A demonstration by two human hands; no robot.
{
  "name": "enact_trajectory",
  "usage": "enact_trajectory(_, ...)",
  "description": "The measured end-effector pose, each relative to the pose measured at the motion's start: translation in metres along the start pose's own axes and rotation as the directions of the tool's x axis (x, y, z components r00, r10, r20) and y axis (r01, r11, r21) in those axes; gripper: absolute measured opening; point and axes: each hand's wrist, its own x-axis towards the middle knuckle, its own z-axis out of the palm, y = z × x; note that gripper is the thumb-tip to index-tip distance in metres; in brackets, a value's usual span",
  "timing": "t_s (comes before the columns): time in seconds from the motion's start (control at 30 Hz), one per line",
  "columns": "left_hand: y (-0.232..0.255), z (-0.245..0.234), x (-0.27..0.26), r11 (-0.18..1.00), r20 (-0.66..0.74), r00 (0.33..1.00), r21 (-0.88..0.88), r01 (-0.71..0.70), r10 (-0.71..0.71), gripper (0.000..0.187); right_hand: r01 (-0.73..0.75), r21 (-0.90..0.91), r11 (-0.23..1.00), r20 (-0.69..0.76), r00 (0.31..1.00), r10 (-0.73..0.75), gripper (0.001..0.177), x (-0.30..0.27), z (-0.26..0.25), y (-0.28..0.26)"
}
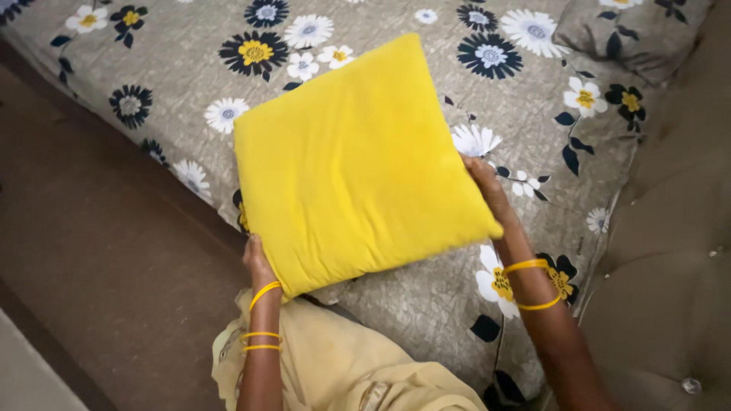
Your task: The person fluffs and places pillows onto the bed, straightens and tucks in the bedsheet by hand, and positions a folded blanket on the bed.
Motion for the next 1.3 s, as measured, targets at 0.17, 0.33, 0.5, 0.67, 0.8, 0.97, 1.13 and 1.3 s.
enact_trajectory(0.17, -0.019, 0.037, -0.015, 0.993, -0.146, 0.985, 0.092, -0.075, 0.088, 0.05, 0.363, 0.575, 0.733, -0.313, 0.926, -0.213, 0.072, 0.01, 0.016, 0.007)
enact_trajectory(0.33, -0.041, 0.05, -0.024, 0.957, -0.162, 0.953, 0.177, -0.228, 0.257, 0.059, 0.456, 0.422, 0.783, -0.509, 0.835, -0.211, 0.06, 0.015, 0.003, 0.065)
enact_trajectory(0.5, -0.053, 0.041, -0.021, 0.879, -0.129, 0.957, 0.443, -0.18, 0.261, 0.065, 0.233, 0.535, 0.812, -0.49, 0.868, 0.074, 0.049, 0.01, -0.029, 0.114)
enact_trajectory(0.67, -0.038, 0.052, -0.031, 0.906, -0.037, 0.932, 0.251, -0.34, 0.36, 0.06, 0.162, 0.726, 0.669, -0.43, 0.866, 0.257, 0.048, 0.023, -0.028, 0.104)
enact_trajectory(0.8, -0.056, 0.074, -0.024, 0.961, -0.179, 0.978, 0.27, -0.055, 0.106, 0.056, 0.314, 0.598, 0.737, -0.466, 0.885, 0.001, 0.059, 0.025, -0.001, 0.019)
enact_trajectory(0.97, -0.081, 0.169, -0.013, 0.916, 0.403, 0.876, 0.178, -0.36, 0.266, 0.059, 0.707, -0.186, 0.682, -0.616, 0.457, -0.642, 0.042, -0.02, -0.011, -0.087)
enact_trajectory(1.13, -0.013, 0.313, -0.073, 0.584, 0.675, 0.689, 0.68, -0.442, -0.265, 0.082, 0.508, -0.752, 0.421, -0.448, 0.075, -0.891, 0.036, -0.087, -0.097, -0.143)
enact_trajectory(1.3, -0.047, 0.362, -0.115, 0.022, 0.857, 0.445, 0.466, -0.885, -0.259, 0.102, 0.51, -0.716, 0.476, -0.574, -0.044, -0.817, 0.038, -0.103, -0.157, -0.132)
